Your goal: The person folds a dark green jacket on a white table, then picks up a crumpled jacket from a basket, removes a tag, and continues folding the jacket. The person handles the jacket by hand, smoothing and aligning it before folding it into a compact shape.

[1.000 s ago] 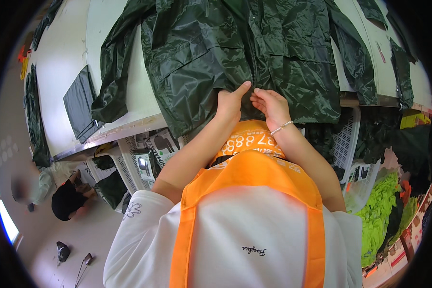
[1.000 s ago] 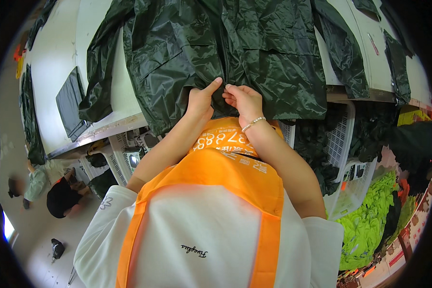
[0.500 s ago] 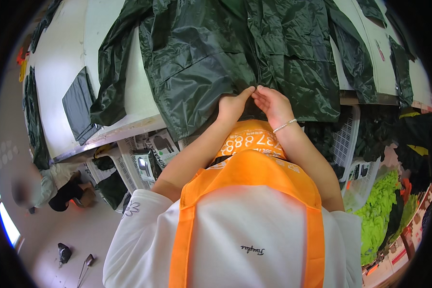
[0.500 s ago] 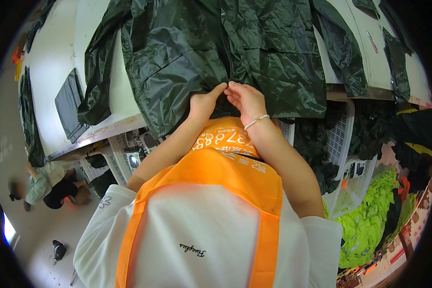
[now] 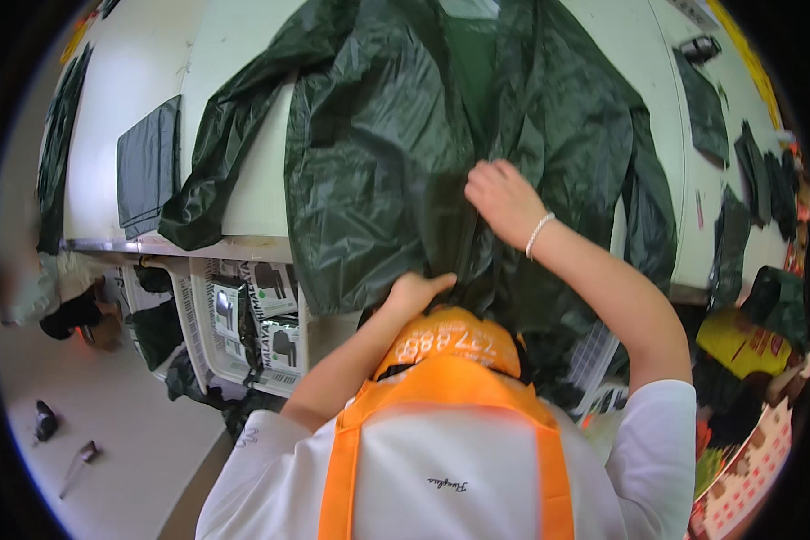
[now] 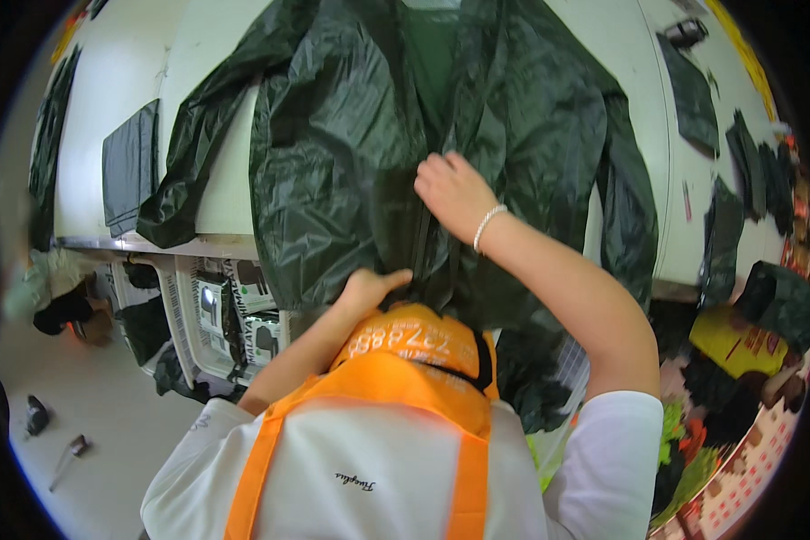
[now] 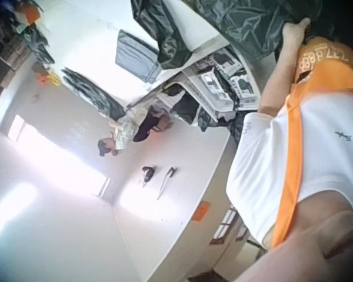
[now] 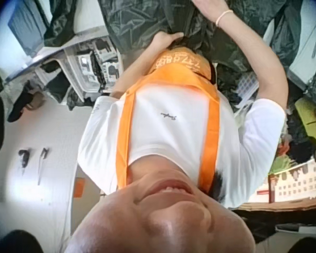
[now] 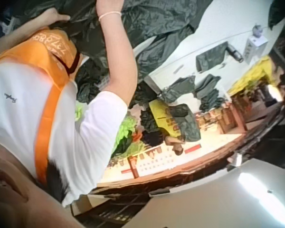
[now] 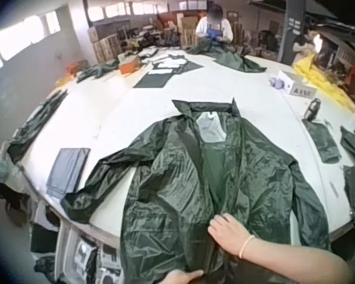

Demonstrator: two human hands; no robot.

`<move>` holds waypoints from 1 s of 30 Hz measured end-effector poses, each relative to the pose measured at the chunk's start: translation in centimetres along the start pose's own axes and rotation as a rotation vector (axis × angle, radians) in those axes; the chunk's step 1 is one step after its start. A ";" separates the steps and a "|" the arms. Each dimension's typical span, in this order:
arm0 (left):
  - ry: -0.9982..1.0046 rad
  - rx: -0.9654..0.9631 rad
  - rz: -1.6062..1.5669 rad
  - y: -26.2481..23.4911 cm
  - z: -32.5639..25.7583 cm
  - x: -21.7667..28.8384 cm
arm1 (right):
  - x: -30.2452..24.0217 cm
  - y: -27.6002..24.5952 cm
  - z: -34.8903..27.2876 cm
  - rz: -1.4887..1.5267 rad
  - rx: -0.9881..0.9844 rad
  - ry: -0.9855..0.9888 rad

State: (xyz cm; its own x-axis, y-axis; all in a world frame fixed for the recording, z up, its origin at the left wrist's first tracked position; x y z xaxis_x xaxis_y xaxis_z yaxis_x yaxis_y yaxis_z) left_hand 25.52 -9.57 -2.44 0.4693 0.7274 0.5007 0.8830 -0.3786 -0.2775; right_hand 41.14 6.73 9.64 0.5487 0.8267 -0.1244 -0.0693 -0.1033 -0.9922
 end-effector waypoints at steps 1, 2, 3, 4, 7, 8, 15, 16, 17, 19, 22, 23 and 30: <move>-0.044 -0.016 0.126 -1.3 -2.5 2.0 | 2.9 0.1 1.6 -0.094 0.068 -0.014; -0.118 -0.010 0.210 -1.7 -4.0 2.3 | 5.5 -0.3 3.5 -0.186 0.156 -0.036; -0.126 0.022 0.249 -1.7 -5.0 1.7 | 8.4 -0.6 5.3 -0.224 0.176 -0.031; -0.085 0.043 0.151 -1.2 -5.7 0.8 | 11.2 -1.2 7.3 -0.253 0.160 0.020; -0.363 -0.036 0.286 0.9 -6.1 -3.5 | 19.9 -2.6 13.3 -0.325 0.155 0.190; -0.415 -0.013 0.205 1.3 -6.6 -4.1 | 22.4 -3.0 14.8 -0.336 0.161 0.258; -0.053 0.275 -0.191 5.1 -6.3 -11.3 | 26.0 -2.1 21.2 -0.295 0.215 0.373; -0.106 0.204 -0.111 5.2 -5.9 -11.4 | 26.5 -1.3 21.0 -0.148 0.235 0.460; -0.156 0.136 -0.033 4.7 -5.6 -12.0 | 26.6 -0.9 21.1 0.000 0.255 0.542; -0.137 -0.190 0.134 -0.2 -7.3 -8.4 | 29.5 0.5 19.9 0.406 0.502 0.651; -0.249 -0.293 0.270 -9.3 -7.8 -3.9 | 29.4 0.6 17.3 0.645 0.502 0.859; -0.144 -0.251 0.224 -12.0 -7.4 0.4 | 28.1 0.8 17.2 0.658 0.423 0.819; 0.560 0.059 0.103 -20.6 9.6 24.2 | 21.1 3.9 19.3 0.530 0.417 0.945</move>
State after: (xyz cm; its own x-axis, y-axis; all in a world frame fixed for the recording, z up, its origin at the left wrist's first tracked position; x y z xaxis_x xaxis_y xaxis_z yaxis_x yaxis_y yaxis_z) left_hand 18.61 21.31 7.54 0.5021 0.2677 0.8223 0.8375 -0.3874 -0.3853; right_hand 36.33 34.43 3.18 0.7601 -0.0257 -0.6493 -0.6489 0.0226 -0.7606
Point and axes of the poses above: each hand's wrist, its own z-axis towards the middle knuckle, its own y-axis out of the palm, x = y × z, the point moved 3 cm from there along z, towards the middle knuckle, and after that the axes turned 9 degrees about z, right-handed, at the moved point
